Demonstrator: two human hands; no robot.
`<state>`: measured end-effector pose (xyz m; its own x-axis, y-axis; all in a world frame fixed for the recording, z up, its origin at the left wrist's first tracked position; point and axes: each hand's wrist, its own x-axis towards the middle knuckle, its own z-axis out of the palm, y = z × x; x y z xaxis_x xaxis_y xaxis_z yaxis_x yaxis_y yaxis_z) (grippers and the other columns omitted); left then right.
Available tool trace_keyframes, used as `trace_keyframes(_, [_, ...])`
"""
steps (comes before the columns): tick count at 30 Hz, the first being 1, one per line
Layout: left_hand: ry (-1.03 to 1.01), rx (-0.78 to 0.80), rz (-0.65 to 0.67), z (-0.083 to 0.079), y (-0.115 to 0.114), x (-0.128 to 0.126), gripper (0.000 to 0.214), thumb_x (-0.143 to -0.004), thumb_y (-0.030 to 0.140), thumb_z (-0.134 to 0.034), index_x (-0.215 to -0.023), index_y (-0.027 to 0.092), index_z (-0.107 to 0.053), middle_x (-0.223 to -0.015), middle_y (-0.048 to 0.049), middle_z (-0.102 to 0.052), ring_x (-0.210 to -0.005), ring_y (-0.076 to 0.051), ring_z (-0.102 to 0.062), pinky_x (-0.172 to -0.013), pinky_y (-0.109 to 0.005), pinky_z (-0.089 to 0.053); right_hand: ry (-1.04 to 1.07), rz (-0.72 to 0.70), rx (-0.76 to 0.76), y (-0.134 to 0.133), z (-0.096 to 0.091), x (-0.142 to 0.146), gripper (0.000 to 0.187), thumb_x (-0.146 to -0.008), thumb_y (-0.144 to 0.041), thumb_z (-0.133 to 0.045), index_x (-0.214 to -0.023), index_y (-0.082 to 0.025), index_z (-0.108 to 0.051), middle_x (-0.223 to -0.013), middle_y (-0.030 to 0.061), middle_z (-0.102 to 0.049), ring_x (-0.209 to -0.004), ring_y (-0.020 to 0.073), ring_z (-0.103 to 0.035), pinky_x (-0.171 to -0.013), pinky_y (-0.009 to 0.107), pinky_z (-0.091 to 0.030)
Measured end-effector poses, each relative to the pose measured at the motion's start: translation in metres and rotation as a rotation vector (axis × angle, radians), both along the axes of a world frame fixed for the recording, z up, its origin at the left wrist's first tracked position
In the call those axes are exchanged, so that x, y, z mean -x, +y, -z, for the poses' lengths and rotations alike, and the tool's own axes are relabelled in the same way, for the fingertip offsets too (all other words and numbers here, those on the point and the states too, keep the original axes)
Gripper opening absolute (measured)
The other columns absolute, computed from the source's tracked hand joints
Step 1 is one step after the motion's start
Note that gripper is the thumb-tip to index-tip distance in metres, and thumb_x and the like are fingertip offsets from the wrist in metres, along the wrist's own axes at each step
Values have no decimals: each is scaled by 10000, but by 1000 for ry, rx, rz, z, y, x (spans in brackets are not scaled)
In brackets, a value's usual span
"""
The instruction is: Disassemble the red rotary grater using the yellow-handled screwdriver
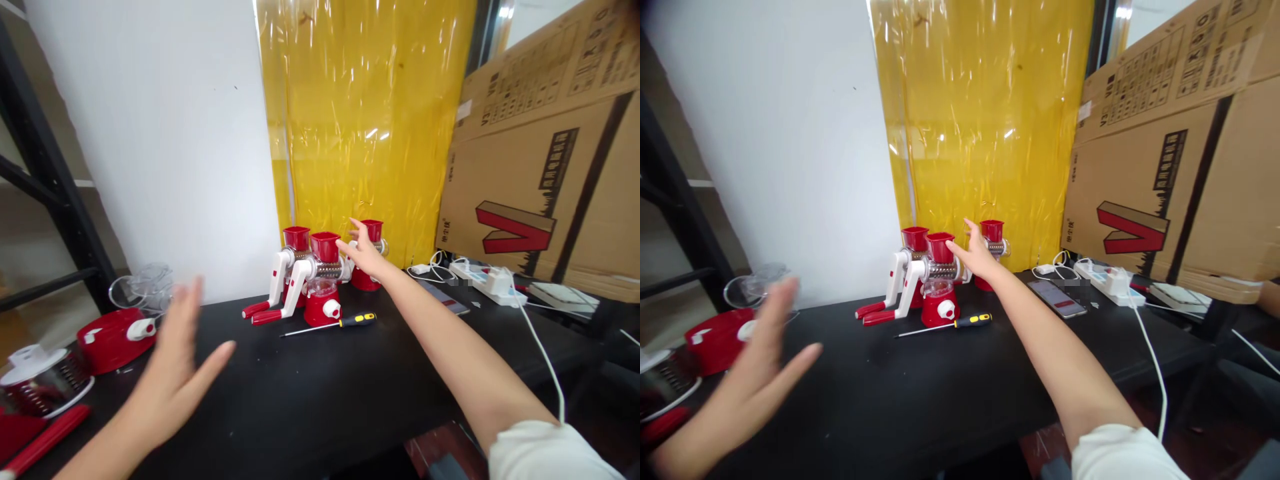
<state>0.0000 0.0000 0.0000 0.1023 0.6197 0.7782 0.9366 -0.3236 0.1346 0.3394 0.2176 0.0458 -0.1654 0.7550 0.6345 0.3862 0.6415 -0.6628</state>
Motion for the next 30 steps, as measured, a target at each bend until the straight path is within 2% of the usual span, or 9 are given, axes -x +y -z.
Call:
trace_keyframes(2, [9, 138, 239, -5, 48, -28, 833, -973, 506, -516, -1625, 337, -27, -1715, -96, -137, -1545, -400, -186, -1195, -640, -283, -13, -62, 66, 8, -4, 8, 980, -856, -664, -609, -1565, -180, -138, -1512, 243, -422, -1449, 330, -397, -1162, 565, -339])
trace_keyframes(4, [-40, 187, 381, -11, 93, -54, 892, -943, 499, -575, -1630, 286, -47, -1708, -147, -133, -1545, -405, -184, -1201, -624, -282, -36, -125, 107, 14, -6, 14, 1024, -809, -669, -674, -1566, -198, -169, -1461, 219, -505, -1413, 325, -460, -1154, 557, -362])
trace_keyframes(7, [-162, 215, 507, -20, 143, -81, 884, -920, 486, -618, -1616, 233, -137, -1653, -187, -280, -1521, -364, -284, -1225, -589, -257, -42, -175, 115, 21, -8, 16, 1098, -756, -638, -754, -1580, -239, -148, -1461, 188, -525, -1367, 303, -522, -1161, 542, -367])
trace_keyframes(10, [-304, 271, 550, -25, 169, -92, 828, -890, 494, -654, -1562, 199, -271, -1601, -208, -365, -1483, -357, -365, -1208, -579, -294, -44, -201, 122, 26, -9, 16, 1193, -709, -613, -807, -1590, -204, -115, -1460, 209, -522, -1363, 303, -530, -1167, 531, -365])
trace_keyframes(14, [-340, 314, 547, -15, 180, -89, 857, -852, 484, -703, -1545, 203, -282, -1572, -213, -398, -1462, -357, -394, -1183, -575, -335, -83, -325, 183, 29, -5, 14, 1298, -675, -573, -852, -1601, -188, -27, -1429, 202, -571, -1326, 295, -572, -1159, 508, -392])
trace_keyframes(18, [-371, 374, 522, -6, 179, -82, 868, -841, 440, -721, -1545, 208, -269, -1550, -223, -420, -1409, -366, -465, -1149, -587, -377, -133, -314, 220, 32, -2, 7, 1380, -606, -521, -910, -1607, -206, -14, -1479, 211, -530, -1372, 312, -529, -1187, 523, -343])
trace_keyframes(21, [-421, 434, 512, -6, 180, -78, 852, -835, 411, -721, -1533, 202, -280, -1490, -220, -492, -1333, -356, -547, -1104, -570, -434, -211, -362, 275, 35, -2, -2, 1392, -553, -490, -940, -1606, -228, -69, -1523, 206, -485, -1416, 334, -475, -1194, 534, -325])
trace_keyframes(25, [-403, 518, 487, -10, 181, -73, 703, -857, 413, -684, -1461, 210, -387, -1365, -176, -614, -1177, -326, -659, -1025, -528, -505, -343, -412, 340, 37, 0, -9, 1319, -502, -456, -960, -1569, -218, -222, -1525, 194, -487, -1383, 361, -504, -1178, 531, -349])
trace_keyframes(30, [-381, 610, 470, -15, 177, -71, 706, -813, 417, -733, -1413, 210, -422, -1270, -143, -679, -1057, -314, -706, -952, -507, -545, -392, -405, 269, 39, 6, -6, 1173, -540, -431, -940, -1510, -186, -327, -1510, 182, -499, -1364, 348, -517, -1162, 521, -366])
